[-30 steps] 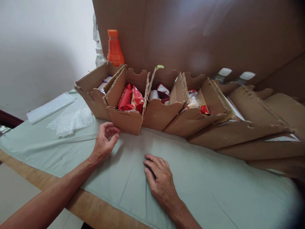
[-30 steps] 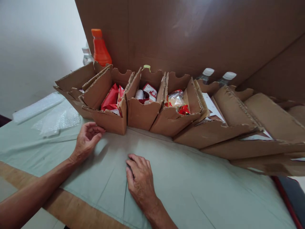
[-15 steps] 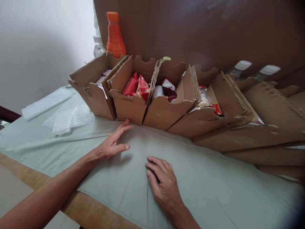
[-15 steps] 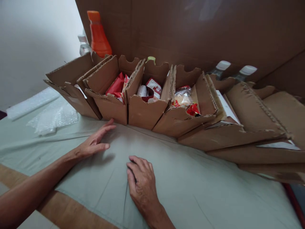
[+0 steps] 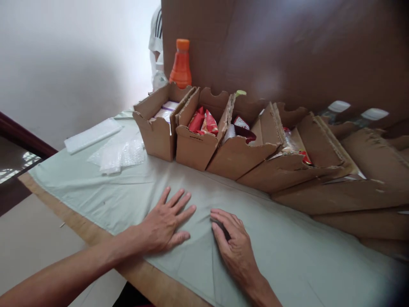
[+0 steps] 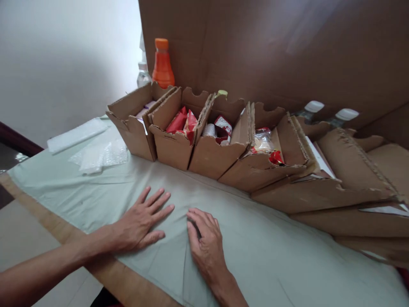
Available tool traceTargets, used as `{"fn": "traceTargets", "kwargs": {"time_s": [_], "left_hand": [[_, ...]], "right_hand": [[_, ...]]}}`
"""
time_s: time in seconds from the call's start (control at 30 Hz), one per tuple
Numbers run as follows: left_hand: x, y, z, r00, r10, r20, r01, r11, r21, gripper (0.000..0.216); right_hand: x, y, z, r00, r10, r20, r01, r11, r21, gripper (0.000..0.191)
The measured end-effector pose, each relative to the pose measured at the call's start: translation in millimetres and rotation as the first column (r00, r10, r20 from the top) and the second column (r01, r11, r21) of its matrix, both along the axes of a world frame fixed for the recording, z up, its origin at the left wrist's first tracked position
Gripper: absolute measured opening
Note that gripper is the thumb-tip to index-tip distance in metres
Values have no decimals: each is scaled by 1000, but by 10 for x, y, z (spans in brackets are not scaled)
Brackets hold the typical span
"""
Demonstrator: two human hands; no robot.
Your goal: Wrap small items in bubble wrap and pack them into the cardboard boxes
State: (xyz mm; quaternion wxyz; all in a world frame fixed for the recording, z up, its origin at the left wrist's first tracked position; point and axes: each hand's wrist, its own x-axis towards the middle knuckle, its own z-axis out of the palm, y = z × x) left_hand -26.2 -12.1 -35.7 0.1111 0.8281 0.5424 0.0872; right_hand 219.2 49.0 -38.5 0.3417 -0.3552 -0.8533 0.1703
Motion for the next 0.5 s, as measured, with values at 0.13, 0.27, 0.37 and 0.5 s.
{"fn": "traceTargets", "kwargs": {"time_s": [0.13,0.27,0.37,0.5], "left_hand": [[-204,-579,-7,999,13,31,-15,997,70,73],[-373,-945,-48,986,93,140,-122,967,223,52],[-398,-1020,-89,921,174,348,-301,887,351,32],[-371,-996,-100,827,187,530,-431,816,384,28]], "right_hand": [[-363,132,402,997,81,-15,-81,997,2,29],[-1057,422,1057,986,164,-39,-163,986,13,47],[-1636,710,1453,985,139,100,-140,990,-2,64],[-2179,999,1601,968,25,249,-21,1000,-19,48]]}}
